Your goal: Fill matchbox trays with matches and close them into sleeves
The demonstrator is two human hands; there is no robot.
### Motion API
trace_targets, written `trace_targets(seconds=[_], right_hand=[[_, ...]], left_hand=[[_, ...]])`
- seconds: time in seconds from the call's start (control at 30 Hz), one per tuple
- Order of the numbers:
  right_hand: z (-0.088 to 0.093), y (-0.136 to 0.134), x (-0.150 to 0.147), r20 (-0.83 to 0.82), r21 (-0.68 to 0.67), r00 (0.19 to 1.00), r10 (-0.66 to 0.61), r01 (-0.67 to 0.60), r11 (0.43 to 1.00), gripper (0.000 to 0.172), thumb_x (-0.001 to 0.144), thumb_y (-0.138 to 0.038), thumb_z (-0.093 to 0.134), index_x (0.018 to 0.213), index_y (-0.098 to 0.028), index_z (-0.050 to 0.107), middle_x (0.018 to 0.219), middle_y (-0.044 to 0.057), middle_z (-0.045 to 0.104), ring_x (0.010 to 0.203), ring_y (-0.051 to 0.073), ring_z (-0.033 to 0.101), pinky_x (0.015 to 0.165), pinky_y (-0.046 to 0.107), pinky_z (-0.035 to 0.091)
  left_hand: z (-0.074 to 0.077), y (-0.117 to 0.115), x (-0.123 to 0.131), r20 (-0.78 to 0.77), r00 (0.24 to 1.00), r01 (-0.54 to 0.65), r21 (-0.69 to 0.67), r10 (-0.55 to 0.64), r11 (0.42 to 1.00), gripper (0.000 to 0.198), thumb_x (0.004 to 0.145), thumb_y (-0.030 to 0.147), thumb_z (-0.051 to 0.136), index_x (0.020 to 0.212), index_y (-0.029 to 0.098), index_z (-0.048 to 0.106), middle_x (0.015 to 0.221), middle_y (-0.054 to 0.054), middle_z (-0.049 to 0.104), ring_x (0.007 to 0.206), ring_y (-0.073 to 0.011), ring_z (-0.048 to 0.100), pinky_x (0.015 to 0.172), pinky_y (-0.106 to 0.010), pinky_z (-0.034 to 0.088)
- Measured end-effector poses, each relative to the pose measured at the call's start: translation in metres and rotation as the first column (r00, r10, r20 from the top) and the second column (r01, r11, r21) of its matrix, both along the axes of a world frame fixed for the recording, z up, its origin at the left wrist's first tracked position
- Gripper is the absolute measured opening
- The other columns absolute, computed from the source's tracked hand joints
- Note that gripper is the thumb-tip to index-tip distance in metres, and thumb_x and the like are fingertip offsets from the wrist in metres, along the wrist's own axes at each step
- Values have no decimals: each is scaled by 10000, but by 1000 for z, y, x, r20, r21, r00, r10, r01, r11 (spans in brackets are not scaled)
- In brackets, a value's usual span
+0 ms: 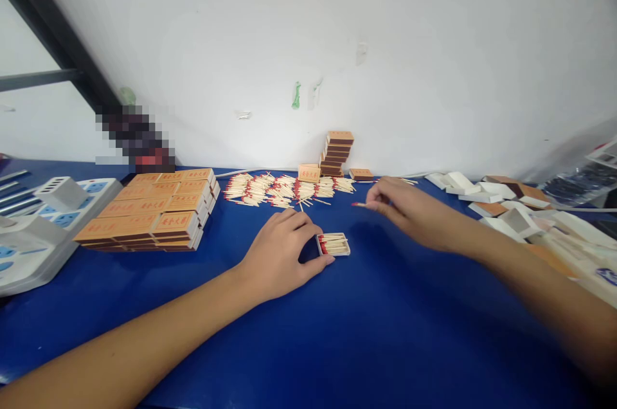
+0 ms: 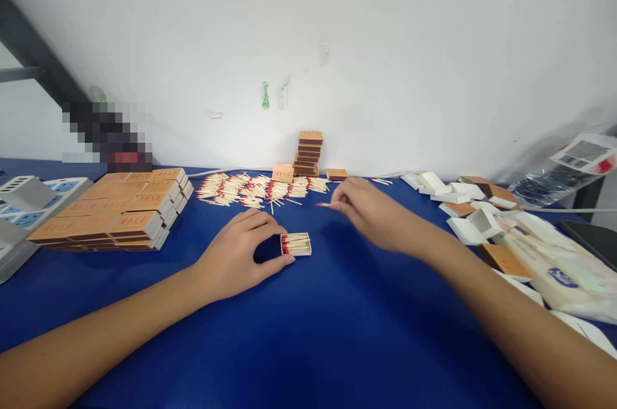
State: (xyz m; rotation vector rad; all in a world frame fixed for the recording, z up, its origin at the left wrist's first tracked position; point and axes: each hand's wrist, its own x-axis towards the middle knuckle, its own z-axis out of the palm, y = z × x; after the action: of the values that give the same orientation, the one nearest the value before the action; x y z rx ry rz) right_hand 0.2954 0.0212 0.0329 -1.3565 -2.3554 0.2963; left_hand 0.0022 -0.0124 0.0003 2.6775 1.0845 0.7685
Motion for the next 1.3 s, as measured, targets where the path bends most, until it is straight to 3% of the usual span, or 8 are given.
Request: trace_targets(seconds=[0.2,0.37,0.6,0.73,0.8,0.9,1.07,1.3], right_hand=[[-4,-44,-53,48,-19,982,182,-182,983,203,1064,-277,428,941,-237,585,999,89,656,898,245,599,803,403,504],[-12,-45,-56,153,37,972,181,-188,981,176,1045,-232,463,926,-226,593,983,95,653,882,260,599,760,405,496],[-7,-46,-57,25,-91,977,211,-208,974,194,1064,-273,464,982,-223,632,1037,74,658,899,211,630,794,361,517],[-8,-29,-46,-20,-58,995,98,-99,993,190,1039,-337,519,946,-237,651,955,51,673,809,196,620,729,341,496],[-13,-11,-30,-23,42,999,-37,38,998,204,1022,-364,528,939,-233,661,910,57,682,791,214,618,735,363,491],[-28,21,4,40,198,979,-201,189,962,252,1005,-326,492,1071,-200,700,1019,121,704,905,276,641,843,432,502],[-54,55,50,214,316,928,-306,231,920,426,1015,-364,431,1264,-169,716,1096,185,687,1066,368,574,980,532,459],[-56,58,53,214,331,912,-350,269,904,351,1012,-361,442,1092,-180,733,1039,165,677,1035,355,534,957,515,450]], left_hand=[[0,0,0,-1,1000,-1,10,1,1000,315,924,442,757,1104,185,726,1071,-76,717,1033,-272,660,956,-462,525],[0,0,0,3,1000,-2,8,2,1000,313,920,438,764,1098,184,726,1062,-73,717,1024,-267,667,953,-460,529],[0,0,1,3,1000,4,6,-4,1000,317,921,436,764,1094,172,729,1053,-69,712,1014,-263,661,951,-466,526],[1,0,0,-3,1000,4,-1,-4,1000,323,928,446,755,1119,188,724,1069,-73,713,1031,-272,659,958,-464,523],[1,0,0,-5,1000,4,-7,-4,1000,320,932,448,751,1124,194,723,1079,-73,715,1041,-274,658,966,-464,519],[1,0,0,-3,1000,4,-9,-4,1000,317,932,443,751,1120,189,723,1082,-73,717,1034,-271,661,966,-465,519],[1,1,0,2,1000,9,-15,-9,1000,305,937,445,745,1118,200,722,1082,-73,720,1022,-267,665,958,-461,522],[1,0,0,-3,1000,7,-25,-7,1000,316,935,449,745,1113,189,727,1088,-68,719,1033,-267,661,970,-462,518]])
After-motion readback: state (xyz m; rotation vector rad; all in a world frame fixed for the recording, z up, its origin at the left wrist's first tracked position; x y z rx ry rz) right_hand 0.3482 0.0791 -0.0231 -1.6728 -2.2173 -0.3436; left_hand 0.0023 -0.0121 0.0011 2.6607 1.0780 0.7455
